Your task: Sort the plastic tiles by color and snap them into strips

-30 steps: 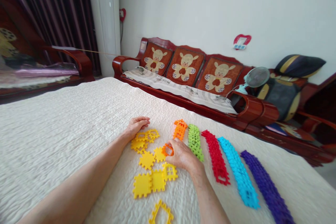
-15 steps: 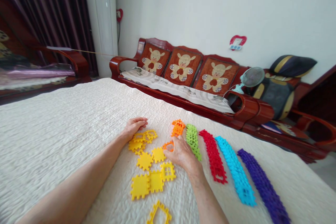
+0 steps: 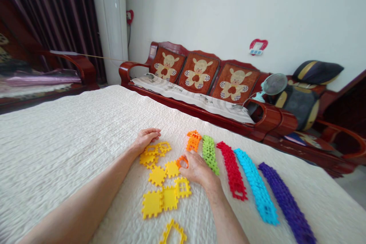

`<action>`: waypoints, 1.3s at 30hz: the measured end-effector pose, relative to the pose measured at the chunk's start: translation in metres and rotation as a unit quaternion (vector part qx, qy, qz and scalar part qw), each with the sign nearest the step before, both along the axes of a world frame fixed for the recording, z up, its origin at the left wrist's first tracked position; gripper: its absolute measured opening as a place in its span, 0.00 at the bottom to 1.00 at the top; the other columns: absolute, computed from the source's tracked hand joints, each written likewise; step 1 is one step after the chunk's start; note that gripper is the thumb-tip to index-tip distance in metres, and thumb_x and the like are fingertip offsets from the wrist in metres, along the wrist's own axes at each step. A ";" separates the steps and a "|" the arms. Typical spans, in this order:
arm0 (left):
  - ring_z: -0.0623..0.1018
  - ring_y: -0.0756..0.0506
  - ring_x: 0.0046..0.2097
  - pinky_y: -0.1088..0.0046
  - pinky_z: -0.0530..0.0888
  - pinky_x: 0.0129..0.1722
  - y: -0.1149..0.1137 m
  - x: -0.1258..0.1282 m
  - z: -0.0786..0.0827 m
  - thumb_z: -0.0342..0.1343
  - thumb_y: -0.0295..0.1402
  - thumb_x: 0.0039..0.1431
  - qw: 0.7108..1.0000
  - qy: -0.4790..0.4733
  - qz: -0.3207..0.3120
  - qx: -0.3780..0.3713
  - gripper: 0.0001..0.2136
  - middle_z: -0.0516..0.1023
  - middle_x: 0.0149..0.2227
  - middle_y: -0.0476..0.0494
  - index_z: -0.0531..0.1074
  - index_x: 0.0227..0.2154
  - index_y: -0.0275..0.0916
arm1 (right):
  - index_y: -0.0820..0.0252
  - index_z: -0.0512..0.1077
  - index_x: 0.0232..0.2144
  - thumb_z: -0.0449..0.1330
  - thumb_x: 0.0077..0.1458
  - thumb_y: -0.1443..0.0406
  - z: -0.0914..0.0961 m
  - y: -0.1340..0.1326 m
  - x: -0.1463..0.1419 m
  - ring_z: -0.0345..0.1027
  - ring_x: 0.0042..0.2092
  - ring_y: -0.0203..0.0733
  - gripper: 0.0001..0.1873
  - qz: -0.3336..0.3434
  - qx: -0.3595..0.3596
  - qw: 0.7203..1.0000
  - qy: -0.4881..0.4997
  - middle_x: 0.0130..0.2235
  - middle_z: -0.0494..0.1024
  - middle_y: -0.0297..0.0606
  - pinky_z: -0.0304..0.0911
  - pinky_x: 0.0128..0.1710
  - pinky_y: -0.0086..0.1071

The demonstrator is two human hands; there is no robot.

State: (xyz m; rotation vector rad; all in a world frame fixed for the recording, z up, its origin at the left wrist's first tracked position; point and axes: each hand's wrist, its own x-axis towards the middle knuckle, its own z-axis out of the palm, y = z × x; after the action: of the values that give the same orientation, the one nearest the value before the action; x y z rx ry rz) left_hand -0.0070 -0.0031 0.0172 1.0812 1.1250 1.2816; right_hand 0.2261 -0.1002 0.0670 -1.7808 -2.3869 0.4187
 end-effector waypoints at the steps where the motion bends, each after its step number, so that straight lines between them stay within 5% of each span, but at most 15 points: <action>1: 0.74 0.51 0.29 0.77 0.67 0.28 0.000 0.000 0.000 0.60 0.34 0.41 1.000 0.001 0.000 0.001 0.12 0.79 0.28 0.46 0.77 0.31 0.37 | 0.62 0.71 0.41 0.59 0.49 0.60 0.001 0.000 0.001 0.70 0.40 0.45 0.17 -0.029 -0.008 1.000 -0.008 0.39 0.76 0.44 0.62 0.42 0.36; 3: 0.74 0.50 0.29 0.77 0.67 0.28 0.000 0.000 0.000 0.60 0.34 0.41 1.000 0.001 0.000 0.002 0.12 0.79 0.27 0.46 0.77 0.31 0.37 | 0.63 0.70 0.46 0.62 0.46 0.56 0.005 -0.002 0.004 0.70 0.44 0.48 0.25 -0.055 -0.018 0.998 -0.013 0.43 0.75 0.46 0.62 0.45 0.38; 6: 0.74 0.50 0.29 0.77 0.66 0.28 -0.001 0.000 0.002 0.60 0.34 0.41 1.000 0.001 -0.001 -0.002 0.12 0.79 0.27 0.46 0.77 0.31 0.37 | 0.62 0.66 0.52 0.66 0.41 0.58 0.011 -0.003 0.009 0.66 0.52 0.50 0.35 0.004 -0.018 1.000 0.004 0.52 0.71 0.48 0.59 0.51 0.38; 14: 0.74 0.50 0.28 0.76 0.66 0.28 -0.002 0.001 0.003 0.61 0.36 0.40 1.000 0.005 0.002 -0.004 0.13 0.79 0.27 0.46 0.77 0.31 0.37 | 0.58 0.70 0.43 0.56 0.47 0.70 -0.003 -0.002 0.001 0.67 0.47 0.42 0.18 0.099 0.020 0.994 0.027 0.44 0.73 0.41 0.60 0.47 0.33; 18: 0.74 0.50 0.28 0.76 0.67 0.28 -0.001 0.000 0.002 0.61 0.36 0.40 1.000 0.004 0.000 -0.001 0.13 0.79 0.27 0.46 0.77 0.31 0.37 | 0.58 0.70 0.42 0.59 0.45 0.69 -0.004 0.002 0.005 0.68 0.44 0.43 0.18 0.076 0.045 0.996 0.011 0.43 0.73 0.40 0.62 0.45 0.33; 24: 0.74 0.50 0.28 0.76 0.67 0.28 -0.001 0.001 0.002 0.61 0.36 0.40 1.000 0.005 0.000 -0.003 0.13 0.79 0.28 0.46 0.77 0.31 0.37 | 0.60 0.69 0.48 0.57 0.49 0.69 -0.009 0.019 0.018 0.64 0.53 0.48 0.21 -0.023 0.231 0.972 -0.038 0.50 0.72 0.45 0.58 0.53 0.41; 39: 0.74 0.50 0.28 0.76 0.67 0.28 0.000 0.001 0.001 0.60 0.36 0.39 1.000 0.012 -0.002 -0.005 0.13 0.79 0.26 0.47 0.78 0.31 0.38 | 0.59 0.68 0.49 0.58 0.48 0.69 -0.023 0.026 0.026 0.63 0.54 0.48 0.23 -0.046 0.233 0.969 -0.063 0.53 0.70 0.45 0.57 0.53 0.41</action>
State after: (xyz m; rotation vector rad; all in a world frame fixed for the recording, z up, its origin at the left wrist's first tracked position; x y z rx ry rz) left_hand -0.0065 -0.0029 0.0180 1.0931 1.1445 1.2609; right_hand 0.2519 -0.0744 0.0440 -1.7224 -2.2205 -0.2570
